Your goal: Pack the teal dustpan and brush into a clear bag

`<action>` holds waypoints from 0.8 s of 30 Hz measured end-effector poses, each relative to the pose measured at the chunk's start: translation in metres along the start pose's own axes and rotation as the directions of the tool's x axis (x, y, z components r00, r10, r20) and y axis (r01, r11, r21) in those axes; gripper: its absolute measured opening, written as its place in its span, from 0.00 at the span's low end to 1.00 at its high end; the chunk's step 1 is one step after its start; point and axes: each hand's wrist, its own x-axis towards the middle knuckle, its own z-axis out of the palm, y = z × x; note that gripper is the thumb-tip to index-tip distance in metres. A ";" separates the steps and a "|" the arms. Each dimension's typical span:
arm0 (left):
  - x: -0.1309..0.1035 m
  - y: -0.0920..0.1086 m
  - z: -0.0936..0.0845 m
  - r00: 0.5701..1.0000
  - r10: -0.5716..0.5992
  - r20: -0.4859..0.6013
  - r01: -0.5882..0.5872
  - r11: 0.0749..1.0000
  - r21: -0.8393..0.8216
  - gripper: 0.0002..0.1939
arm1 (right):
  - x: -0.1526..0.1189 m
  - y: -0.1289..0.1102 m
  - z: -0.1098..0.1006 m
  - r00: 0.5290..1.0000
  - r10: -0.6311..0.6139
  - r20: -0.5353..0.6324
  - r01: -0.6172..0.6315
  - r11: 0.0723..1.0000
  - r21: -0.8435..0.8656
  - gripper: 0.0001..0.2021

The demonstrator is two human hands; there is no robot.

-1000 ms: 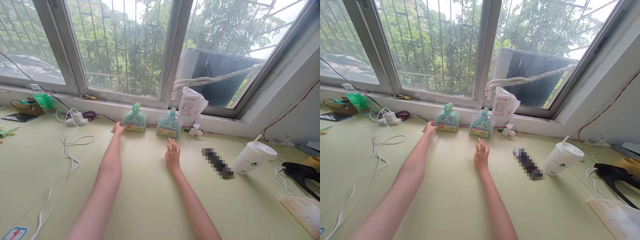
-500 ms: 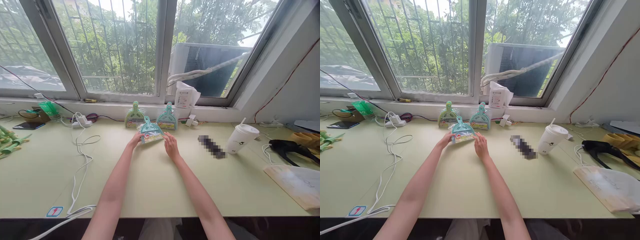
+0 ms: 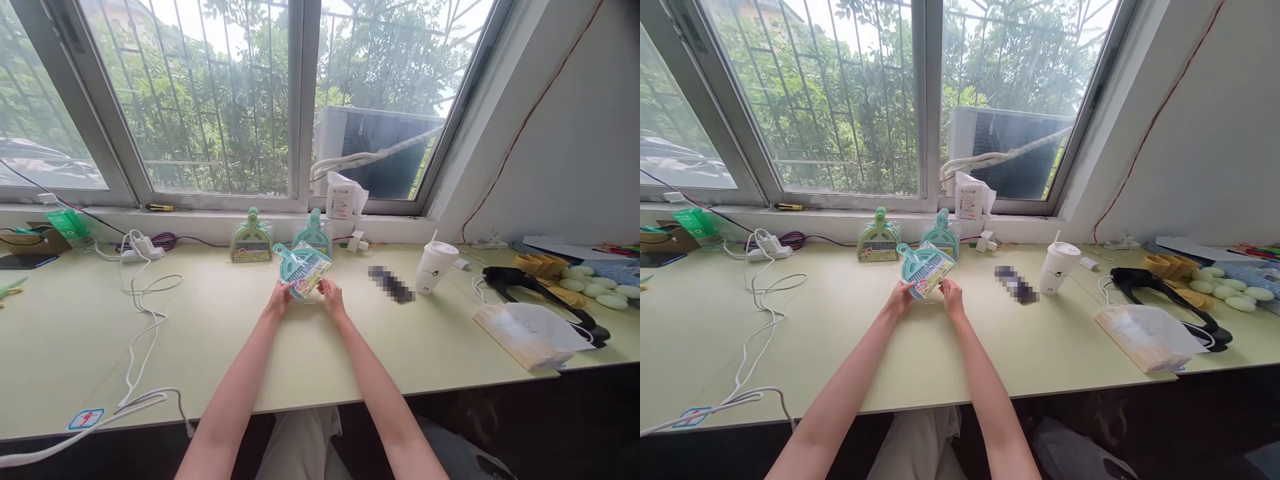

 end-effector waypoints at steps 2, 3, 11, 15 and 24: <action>-0.006 0.001 -0.005 0.998 -0.050 0.047 0.048 0.998 0.047 0.36 | 0.006 0.006 0.003 0.982 0.186 0.044 -0.191 0.958 0.213 0.19; -0.008 0.002 -0.007 0.994 -0.070 0.083 0.064 0.995 0.073 0.38 | 0.008 0.008 0.004 0.966 0.256 0.044 -0.257 0.915 0.313 0.17; -0.007 0.021 -0.018 0.982 -0.128 0.142 0.070 0.933 0.353 0.29 | 0.012 0.006 -0.017 0.895 0.434 0.107 -0.409 0.697 0.589 0.23; 0.001 0.026 -0.034 0.997 -0.010 -0.077 0.042 0.908 0.418 0.24 | 0.012 0.004 -0.022 0.911 0.374 0.171 -0.405 0.739 0.539 0.23; -0.009 0.063 -0.073 0.683 0.395 -0.614 -0.059 0.868 0.493 0.17 | 0.016 0.006 -0.034 0.896 0.443 -0.014 -0.311 0.650 0.693 0.18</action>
